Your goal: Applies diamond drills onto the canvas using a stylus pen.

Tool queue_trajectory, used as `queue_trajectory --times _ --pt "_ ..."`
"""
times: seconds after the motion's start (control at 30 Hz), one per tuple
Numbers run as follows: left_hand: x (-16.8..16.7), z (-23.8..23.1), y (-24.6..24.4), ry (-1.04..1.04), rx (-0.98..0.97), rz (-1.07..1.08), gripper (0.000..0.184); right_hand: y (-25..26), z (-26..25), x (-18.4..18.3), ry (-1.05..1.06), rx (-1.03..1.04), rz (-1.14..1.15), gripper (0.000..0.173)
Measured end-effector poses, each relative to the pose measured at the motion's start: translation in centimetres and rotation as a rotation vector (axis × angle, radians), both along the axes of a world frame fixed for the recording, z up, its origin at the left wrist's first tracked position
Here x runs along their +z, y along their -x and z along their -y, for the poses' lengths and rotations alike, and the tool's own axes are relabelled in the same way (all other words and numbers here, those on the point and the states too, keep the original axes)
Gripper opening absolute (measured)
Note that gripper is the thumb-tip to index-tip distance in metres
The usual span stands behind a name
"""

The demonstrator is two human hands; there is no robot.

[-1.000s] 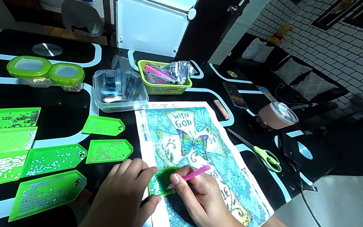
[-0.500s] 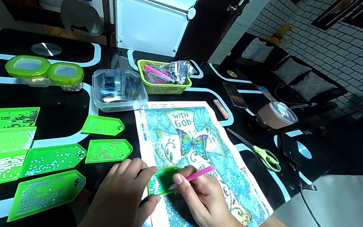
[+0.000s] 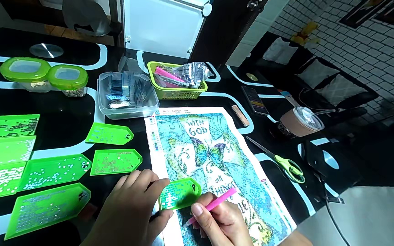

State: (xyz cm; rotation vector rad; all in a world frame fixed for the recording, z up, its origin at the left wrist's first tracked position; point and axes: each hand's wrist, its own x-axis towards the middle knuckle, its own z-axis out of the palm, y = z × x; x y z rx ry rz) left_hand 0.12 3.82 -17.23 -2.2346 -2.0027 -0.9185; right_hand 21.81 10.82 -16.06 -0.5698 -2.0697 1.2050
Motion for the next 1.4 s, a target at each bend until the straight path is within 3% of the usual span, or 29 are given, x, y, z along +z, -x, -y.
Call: queue_trajectory --times 0.23,0.47,0.57,0.67,0.73,0.9,1.4 --pt "-0.1 0.0 0.0 -0.004 0.009 -0.007 0.045 0.1 0.1 0.0 -0.095 -0.006 0.06 0.027" --pt "-0.1 -0.1 0.1 0.001 -0.004 0.001 0.046 0.3 0.5 1.1 -0.345 0.041 0.169 0.027" --pt "-0.2 -0.1 0.1 -0.016 0.001 0.001 0.045 0.0 -0.7 1.5 -0.203 0.118 0.165 0.027" --pt "-0.1 0.0 0.2 -0.002 -0.008 0.006 0.046 0.1 -2.5 1.2 0.03 0.108 0.006 0.027" --pt "0.3 0.1 0.2 0.041 -0.02 0.019 0.046 0.6 -3.1 1.1 -0.008 0.01 -0.054 0.026" --pt "1.1 0.2 0.3 0.104 -0.045 0.045 0.045 1.3 -3.4 0.4 -0.21 -0.078 0.069 0.03" --pt "1.0 0.3 0.0 0.102 -0.028 0.033 0.046 1.6 -3.5 0.1 -0.246 -0.079 0.069 0.028"
